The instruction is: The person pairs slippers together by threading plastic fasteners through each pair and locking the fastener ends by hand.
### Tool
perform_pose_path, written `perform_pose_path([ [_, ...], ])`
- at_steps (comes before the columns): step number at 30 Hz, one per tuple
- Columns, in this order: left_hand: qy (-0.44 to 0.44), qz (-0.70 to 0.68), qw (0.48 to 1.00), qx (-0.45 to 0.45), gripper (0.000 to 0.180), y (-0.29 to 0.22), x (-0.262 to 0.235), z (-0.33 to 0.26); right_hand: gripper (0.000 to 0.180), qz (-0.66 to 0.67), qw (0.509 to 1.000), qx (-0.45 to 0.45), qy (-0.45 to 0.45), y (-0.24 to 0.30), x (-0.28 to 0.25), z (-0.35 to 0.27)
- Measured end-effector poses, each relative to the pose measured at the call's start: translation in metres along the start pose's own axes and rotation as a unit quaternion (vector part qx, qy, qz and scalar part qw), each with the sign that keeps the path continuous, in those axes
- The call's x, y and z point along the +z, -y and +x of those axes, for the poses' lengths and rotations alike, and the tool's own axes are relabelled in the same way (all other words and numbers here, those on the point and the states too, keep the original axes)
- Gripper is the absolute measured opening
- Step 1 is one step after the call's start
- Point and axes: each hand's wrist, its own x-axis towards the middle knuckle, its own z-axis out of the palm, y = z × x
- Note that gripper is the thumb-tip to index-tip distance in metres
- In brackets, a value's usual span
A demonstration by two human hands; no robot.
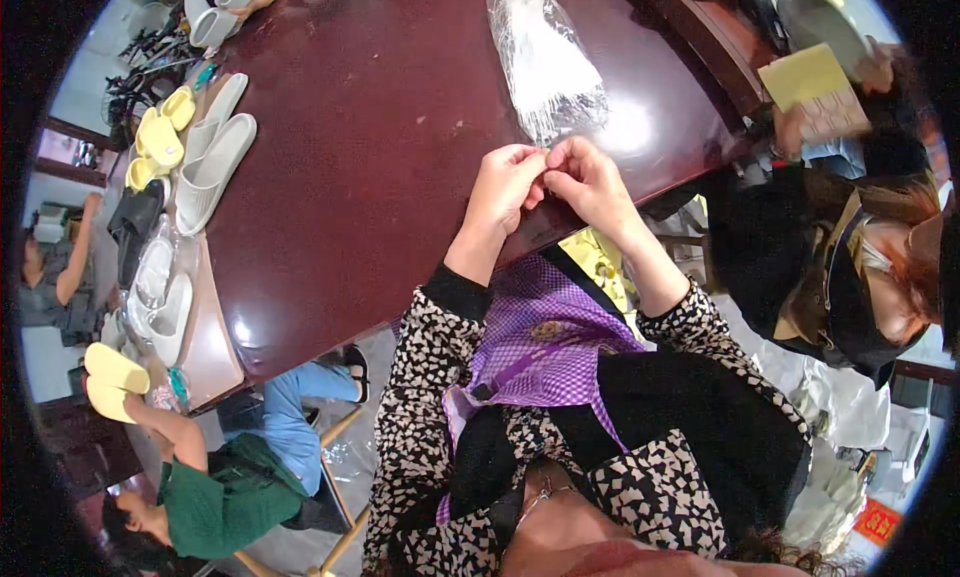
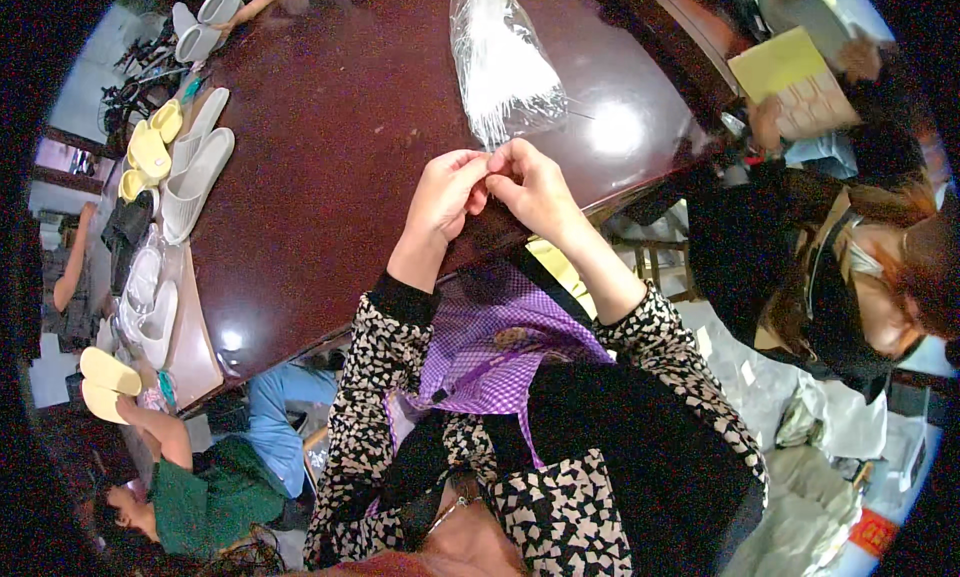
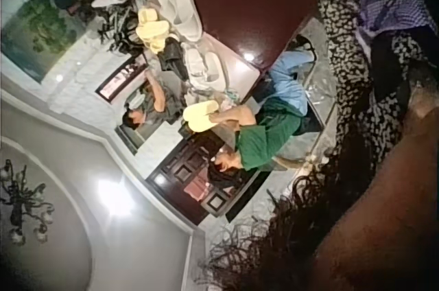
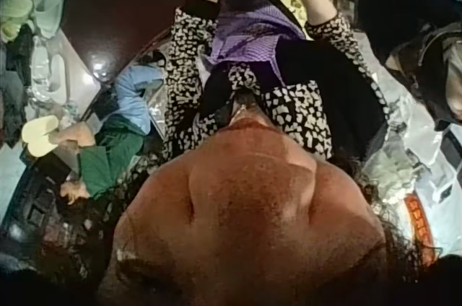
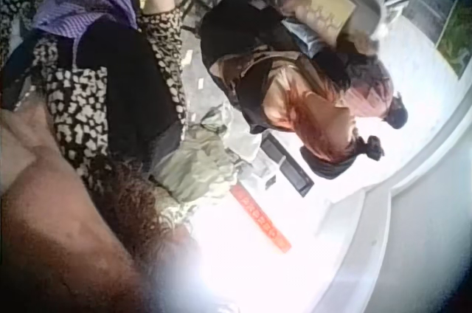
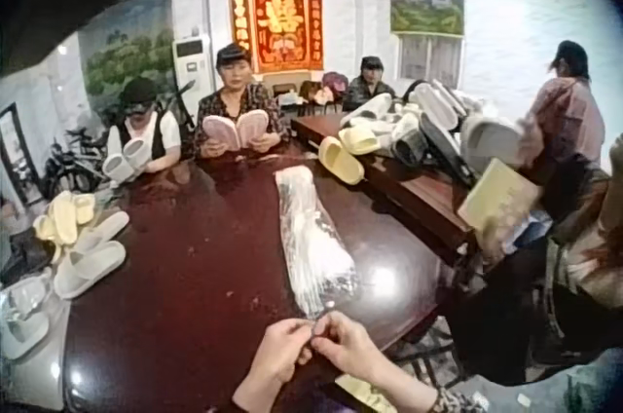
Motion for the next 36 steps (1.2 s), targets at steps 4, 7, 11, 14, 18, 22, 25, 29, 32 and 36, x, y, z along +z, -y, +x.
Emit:
perform_pose_path([
  [4,-0.016,0.000,1.000,-0.013,0.012,0.004,-0.008,0.004,0.014,-0.086,0.996,-0.031,0.012,-0.015,-0.005,0.005],
  [7,-0.031,0.000,0.999,-0.009,0.010,0.000,-0.013,-0.001,0.017,-0.185,0.978,-0.095,-0.020,-0.008,-0.019,0.020],
  [11,-0.033,-0.021,0.999,-0.014,0.008,-0.003,-0.025,-0.009,0.033,-0.456,0.846,-0.270,-0.065,0.014,-0.037,0.057],
  [14,-0.022,-0.034,0.999,-0.018,0.007,-0.002,-0.023,-0.011,0.041,-0.578,0.774,-0.257,-0.037,-0.009,-0.044,0.098],
  [18,-0.007,-0.051,0.998,-0.029,0.006,-0.003,-0.020,-0.024,0.040,-0.652,0.731,-0.199,0.026,-0.027,-0.047,0.132],
  [22,0.014,-0.072,0.996,-0.053,0.008,0.003,-0.021,-0.050,0.040,-0.661,0.737,-0.138,0.033,-0.025,-0.043,0.156],
  [25,0.014,-0.070,0.996,-0.060,0.010,0.008,-0.022,-0.086,0.040,-0.656,0.740,-0.143,0.033,-0.023,-0.039,0.170],
  [29,0.013,-0.131,0.987,-0.087,0.010,0.015,-0.043,-0.115,0.041,-0.661,0.737,-0.135,0.027,-0.025,-0.046,0.185],
  [32,-0.011,-0.164,0.982,-0.097,0.010,0.019,-0.060,-0.141,0.040,-0.657,0.740,-0.140,0.030,-0.030,-0.046,0.189],
  [36,-0.034,-0.176,0.980,-0.087,0.010,0.027,-0.068,-0.164,0.040,-0.651,0.743,-0.151,0.027,-0.035,-0.048,0.193],
])
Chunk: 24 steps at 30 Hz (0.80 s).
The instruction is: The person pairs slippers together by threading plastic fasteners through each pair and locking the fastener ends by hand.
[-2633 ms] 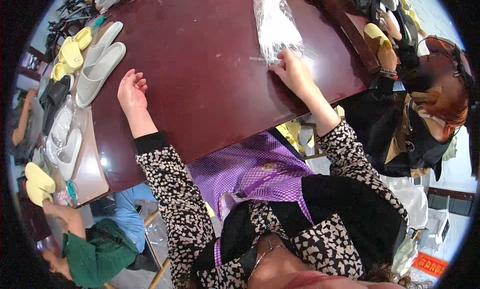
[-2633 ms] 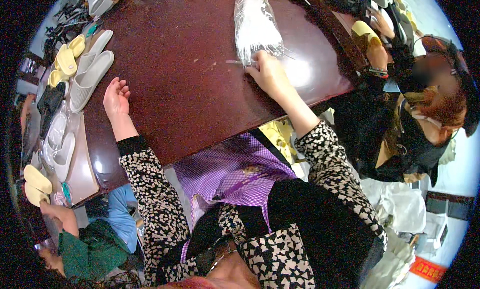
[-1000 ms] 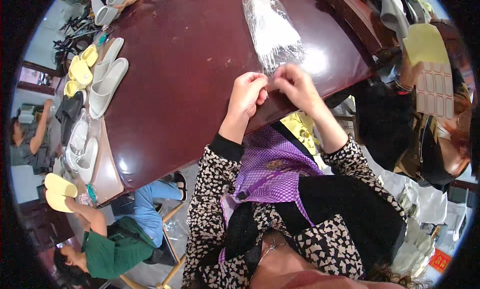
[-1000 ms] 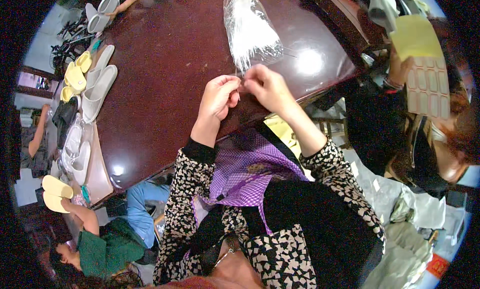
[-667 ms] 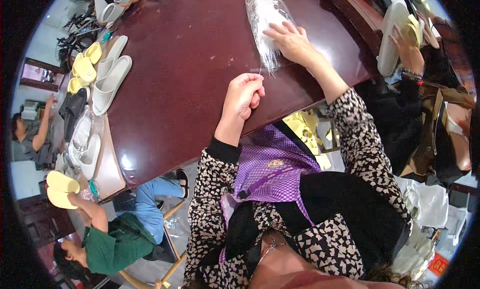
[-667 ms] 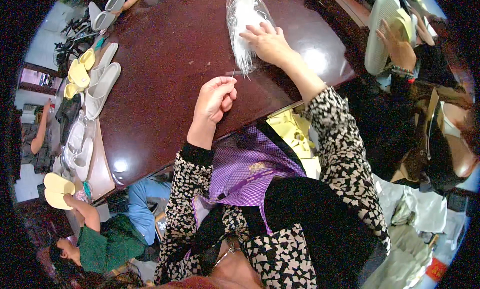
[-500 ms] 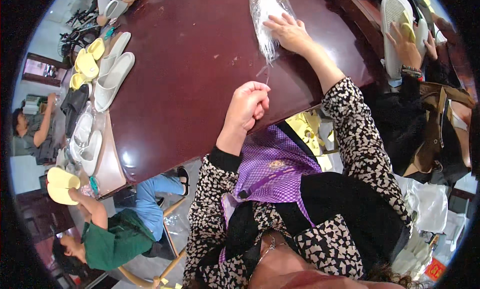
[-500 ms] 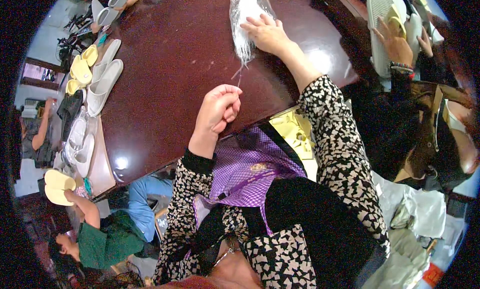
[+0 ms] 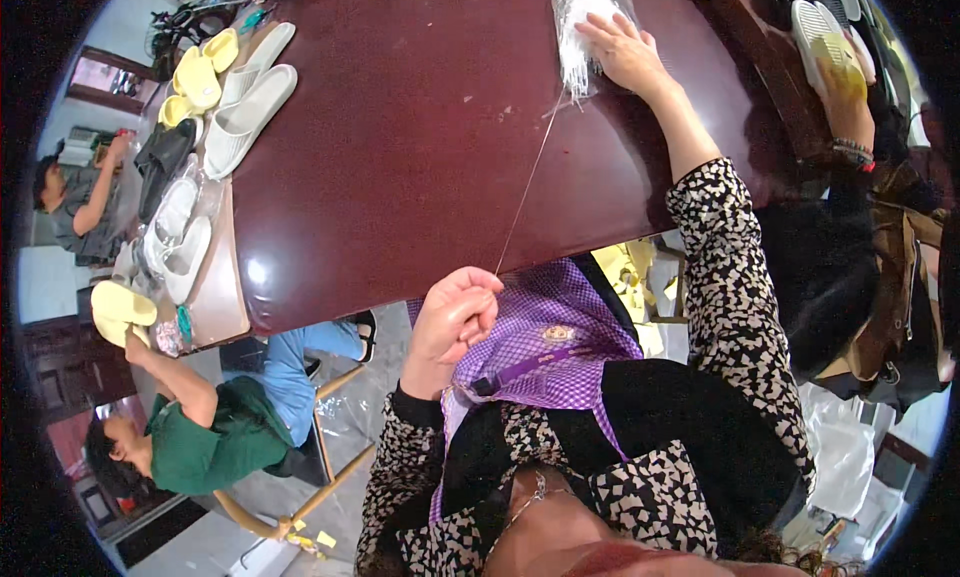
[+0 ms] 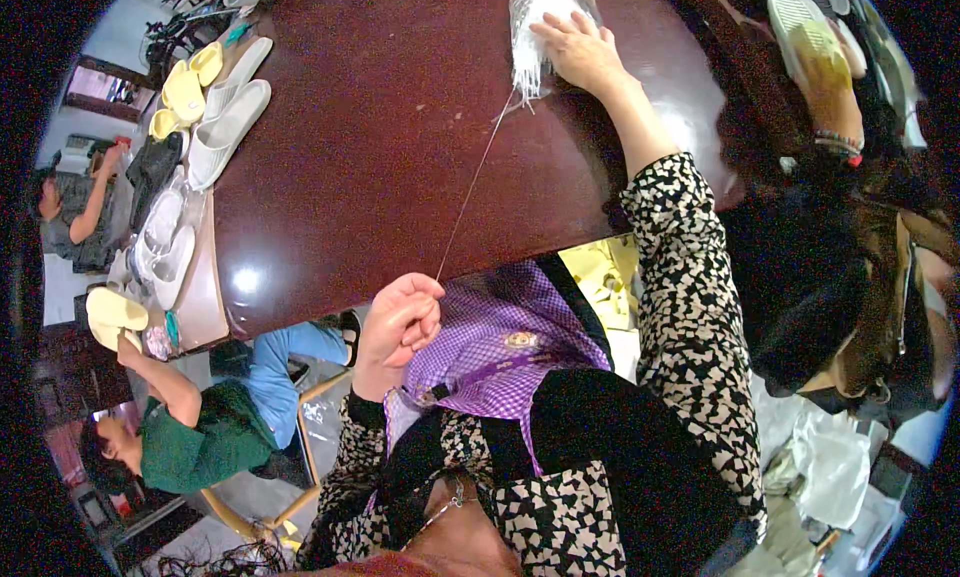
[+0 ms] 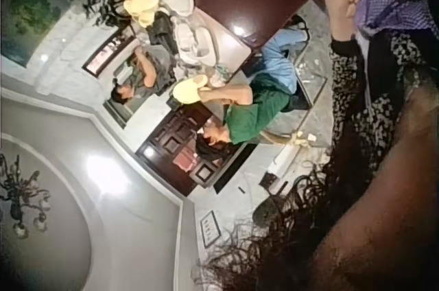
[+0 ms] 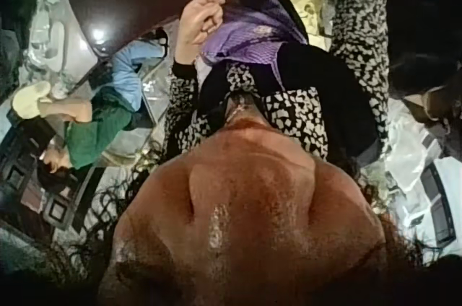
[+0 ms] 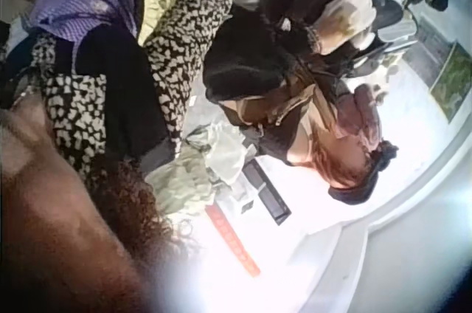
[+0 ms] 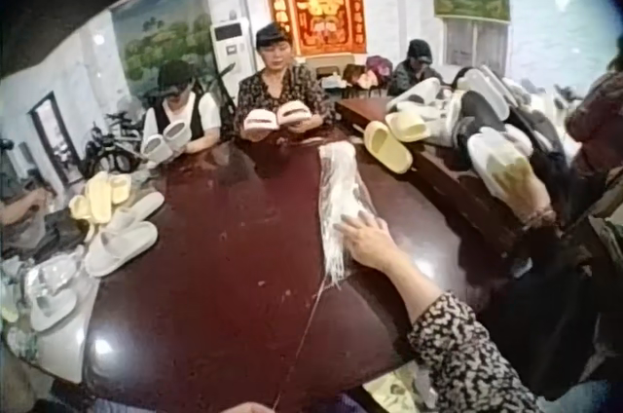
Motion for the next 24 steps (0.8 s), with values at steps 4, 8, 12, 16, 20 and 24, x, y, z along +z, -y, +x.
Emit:
perform_pose_path([
  [4,-0.003,-0.011,0.999,-0.035,0.010,0.009,0.001,-0.017,0.038,-0.002,1.000,0.005,-0.006,-0.003,0.005,0.002],
  [8,0.005,0.000,0.999,-0.046,0.010,0.021,-0.003,-0.036,0.038,-0.007,1.000,0.015,-0.013,-0.005,0.008,0.007],
  [12,-0.025,0.005,0.999,-0.026,0.011,0.026,-0.025,-0.048,0.038,-0.024,0.999,0.025,-0.011,-0.015,0.007,0.010],
  [16,-0.051,-0.002,0.998,0.032,0.012,0.032,-0.046,-0.064,0.038,-0.027,0.999,0.016,-0.025,-0.018,0.016,0.015],
  [20,-0.071,-0.088,0.989,0.097,0.013,0.022,-0.047,-0.087,0.041,-0.052,0.998,0.003,-0.042,0.002,0.010,0.027],
  [24,-0.124,-0.064,0.988,0.060,0.013,0.012,-0.032,-0.095,0.044,-0.081,0.992,-0.051,-0.084,-0.017,0.011,0.015],
])
